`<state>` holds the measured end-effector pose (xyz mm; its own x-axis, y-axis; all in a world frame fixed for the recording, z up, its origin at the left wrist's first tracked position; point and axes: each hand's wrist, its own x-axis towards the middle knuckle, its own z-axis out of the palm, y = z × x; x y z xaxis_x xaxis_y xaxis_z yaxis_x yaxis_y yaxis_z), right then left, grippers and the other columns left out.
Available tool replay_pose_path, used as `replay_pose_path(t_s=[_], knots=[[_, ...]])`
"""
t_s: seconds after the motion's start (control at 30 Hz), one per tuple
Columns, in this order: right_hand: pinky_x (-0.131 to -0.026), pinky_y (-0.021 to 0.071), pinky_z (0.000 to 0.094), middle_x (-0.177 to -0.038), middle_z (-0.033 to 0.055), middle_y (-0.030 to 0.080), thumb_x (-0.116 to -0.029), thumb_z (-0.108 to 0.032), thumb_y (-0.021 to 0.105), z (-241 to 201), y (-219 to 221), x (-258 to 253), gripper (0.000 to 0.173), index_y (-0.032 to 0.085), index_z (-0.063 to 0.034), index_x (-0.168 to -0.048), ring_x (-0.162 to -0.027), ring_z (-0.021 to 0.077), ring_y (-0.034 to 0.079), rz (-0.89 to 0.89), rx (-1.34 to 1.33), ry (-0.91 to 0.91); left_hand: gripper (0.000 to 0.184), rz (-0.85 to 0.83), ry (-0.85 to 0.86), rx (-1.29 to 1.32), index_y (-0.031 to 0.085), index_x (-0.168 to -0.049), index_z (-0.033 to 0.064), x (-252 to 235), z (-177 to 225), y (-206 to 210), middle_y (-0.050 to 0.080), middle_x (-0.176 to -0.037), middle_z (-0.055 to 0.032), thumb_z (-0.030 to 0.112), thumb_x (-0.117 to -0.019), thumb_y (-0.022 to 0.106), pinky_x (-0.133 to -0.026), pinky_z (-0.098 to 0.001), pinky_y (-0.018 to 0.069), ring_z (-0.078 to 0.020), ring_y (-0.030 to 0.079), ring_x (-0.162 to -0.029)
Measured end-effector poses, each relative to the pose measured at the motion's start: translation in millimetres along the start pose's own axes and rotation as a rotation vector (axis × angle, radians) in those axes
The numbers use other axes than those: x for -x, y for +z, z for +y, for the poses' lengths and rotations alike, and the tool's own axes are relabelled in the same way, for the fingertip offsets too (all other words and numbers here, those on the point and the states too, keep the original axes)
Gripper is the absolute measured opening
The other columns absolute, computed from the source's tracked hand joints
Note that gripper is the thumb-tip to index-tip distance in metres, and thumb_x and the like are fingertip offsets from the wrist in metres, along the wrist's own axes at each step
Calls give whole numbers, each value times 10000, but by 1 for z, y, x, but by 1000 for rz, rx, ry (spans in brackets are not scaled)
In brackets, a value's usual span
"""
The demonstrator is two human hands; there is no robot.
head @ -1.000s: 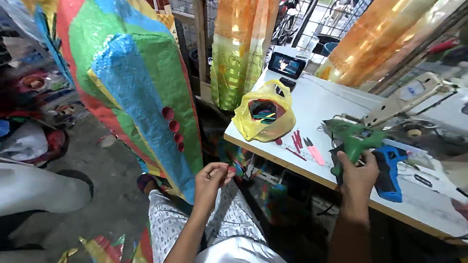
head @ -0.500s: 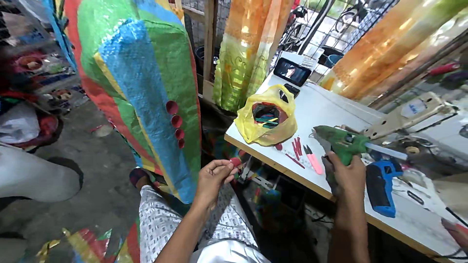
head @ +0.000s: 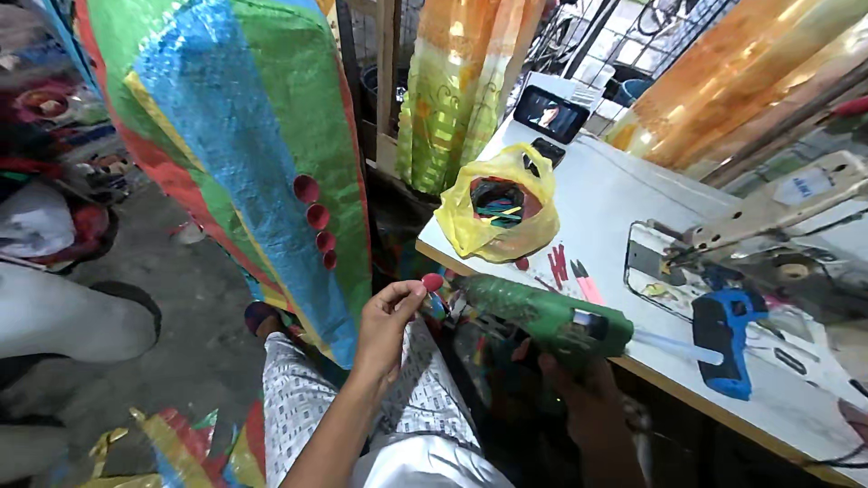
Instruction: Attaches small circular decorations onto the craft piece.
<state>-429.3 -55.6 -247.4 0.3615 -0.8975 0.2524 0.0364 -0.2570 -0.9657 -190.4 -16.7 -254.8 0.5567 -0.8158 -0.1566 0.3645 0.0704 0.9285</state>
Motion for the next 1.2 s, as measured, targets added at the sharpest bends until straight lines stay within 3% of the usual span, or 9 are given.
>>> replay_pose_path(t_s=[0.2, 0.37, 0.77, 0.87, 0.93, 1.0, 1.03, 1.13, 1.2], knots=[[-732, 611, 225, -946, -69, 729, -949, -300, 699, 7, 8, -1, 314, 616, -82, -1159, -815, 39, 701, -26, 65, 31, 92, 12, 2, 20, 704, -969, 26, 2, 2, -1, 699, -882, -21, -2, -982, 617, -720, -209, 532, -74, 634, -770], [-634, 571, 192, -915, -56, 708, -953, -325, 689, 8, 7, -2, 345, 600, -55, -1150, -724, 22, 659, -37, 88, 35, 97, 12, -1, 20, 711, -967, 28, 3, 1, -3, 697, -889, -24, 5, -983, 618, -726, -216, 519, -78, 624, -783], [-608, 560, 187, -892, -64, 705, -953, -361, 684, 9, 4, -1, 345, 621, -66, -1121, -693, 9, 642, -52, 129, 6, 123, -2, -50, 51, 711, -950, 25, 2, 2, -2, 701, -858, -17, -4, -993, 599, -714, -205, 525, -63, 627, -756], [-635, 564, 172, -897, -82, 709, -955, -380, 684, 7, 4, 0, 343, 641, -77, -1110, -727, -24, 645, -45, 193, -28, 145, -44, -104, 95, 693, -967, 28, 1, 3, -3, 694, -860, -24, 15, -1018, 559, -722, -216, 535, -72, 632, -760], [-735, 577, 148, -935, -79, 722, -949, -375, 687, 2, 1, 3, 358, 666, -54, -1104, -821, -73, 659, -20, 365, -69, 165, -77, -140, 128, 681, -971, 42, -1, 2, -4, 676, -845, -16, 36, -1036, 529, -696, -206, 522, -67, 616, -740], [-836, 571, 199, -976, 4, 739, -936, -375, 696, -5, -9, 7, 399, 700, -13, -1104, -908, -31, 673, 21, 601, -106, 185, -105, -169, 164, 681, -976, 45, -2, 1, -6, 668, -846, -22, 53, -1047, 510, -678, -200, 510, -69, 601, -726], [-832, 580, 256, -969, 56, 746, -922, -353, 704, -8, -17, 7, 404, 711, 13, -1093, -901, 28, 691, 50, 681, -110, 191, -115, -177, 178, 680, -984, 43, -1, 1, -8, 671, -861, -27, 55, -1049, 501, -680, -202, 512, -73, 604, -732], [-865, 581, 264, -1027, 82, 727, -947, -321, 698, -11, -50, -3, 464, 639, 82, -1170, -936, 37, 685, 212, 670, -82, 192, -107, -165, 173, 673, -1000, 42, 0, 3, -13, 678, -883, -27, 61, -1053, 489, -686, -213, 528, -79, 620, -748], [-828, 593, 258, -1064, 109, 705, -952, -327, 687, -7, -70, -21, 566, 544, 131, -1253, -929, 52, 689, 406, 578, -51, 198, -86, -152, 145, 678, -998, 50, 0, 3, -13, 685, -880, -20, 67, -1051, 488, -666, -207, 524, -72, 621, -742]])
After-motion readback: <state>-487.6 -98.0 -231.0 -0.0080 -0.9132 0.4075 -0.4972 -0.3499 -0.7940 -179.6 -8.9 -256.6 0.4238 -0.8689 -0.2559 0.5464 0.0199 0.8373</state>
